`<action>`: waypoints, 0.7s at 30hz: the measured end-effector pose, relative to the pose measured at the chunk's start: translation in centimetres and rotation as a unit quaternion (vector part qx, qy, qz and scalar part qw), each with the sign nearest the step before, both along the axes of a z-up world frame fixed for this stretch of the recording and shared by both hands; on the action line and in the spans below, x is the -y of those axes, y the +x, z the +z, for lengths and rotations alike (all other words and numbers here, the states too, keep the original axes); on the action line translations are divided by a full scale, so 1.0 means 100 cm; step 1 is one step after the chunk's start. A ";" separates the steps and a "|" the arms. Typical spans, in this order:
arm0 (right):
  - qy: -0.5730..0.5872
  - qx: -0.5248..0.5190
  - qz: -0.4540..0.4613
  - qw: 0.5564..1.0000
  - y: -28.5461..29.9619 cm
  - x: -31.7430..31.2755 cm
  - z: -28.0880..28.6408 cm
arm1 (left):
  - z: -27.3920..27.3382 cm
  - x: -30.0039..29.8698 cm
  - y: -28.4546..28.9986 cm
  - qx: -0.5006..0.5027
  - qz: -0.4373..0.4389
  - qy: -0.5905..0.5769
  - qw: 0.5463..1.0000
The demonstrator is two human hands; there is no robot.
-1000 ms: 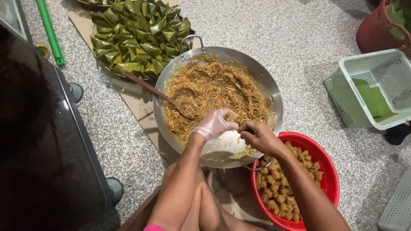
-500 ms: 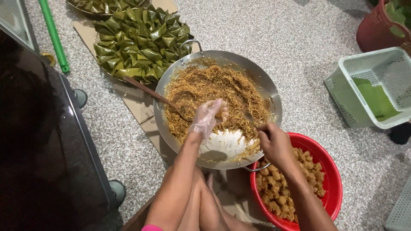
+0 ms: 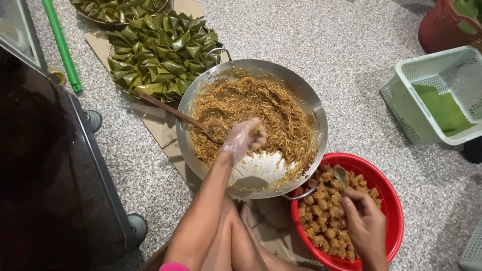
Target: Preparing and wrapping food items in banana leaves using a noodle mixture and meat filling.
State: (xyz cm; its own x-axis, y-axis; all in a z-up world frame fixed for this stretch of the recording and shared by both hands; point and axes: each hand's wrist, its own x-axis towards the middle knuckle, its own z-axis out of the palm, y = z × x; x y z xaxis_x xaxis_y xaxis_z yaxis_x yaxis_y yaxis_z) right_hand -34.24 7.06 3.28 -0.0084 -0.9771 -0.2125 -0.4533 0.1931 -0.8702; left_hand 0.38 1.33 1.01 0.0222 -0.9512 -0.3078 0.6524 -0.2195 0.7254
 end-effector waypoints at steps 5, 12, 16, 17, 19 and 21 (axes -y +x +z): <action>-0.016 0.086 -0.045 0.995 -0.029 -0.015 -0.030 | -0.038 0.020 -0.001 -0.098 0.070 -0.002 0.993; -0.056 0.081 -0.042 0.994 -0.029 -0.018 -0.034 | -0.011 0.013 -0.010 0.081 0.081 0.157 0.981; -0.055 0.089 -0.047 0.993 -0.029 -0.018 -0.030 | -0.048 0.024 -0.004 0.018 0.047 0.071 0.996; -0.055 0.092 -0.048 0.993 -0.031 -0.018 -0.032 | -0.045 0.022 -0.005 0.042 0.030 0.055 0.997; -0.053 0.096 -0.050 0.993 -0.032 -0.019 -0.033 | -0.043 0.016 -0.006 0.066 0.011 0.042 0.997; -0.065 0.078 -0.049 0.994 -0.032 -0.019 -0.032 | -0.044 0.012 -0.007 -0.018 -0.014 -0.082 0.996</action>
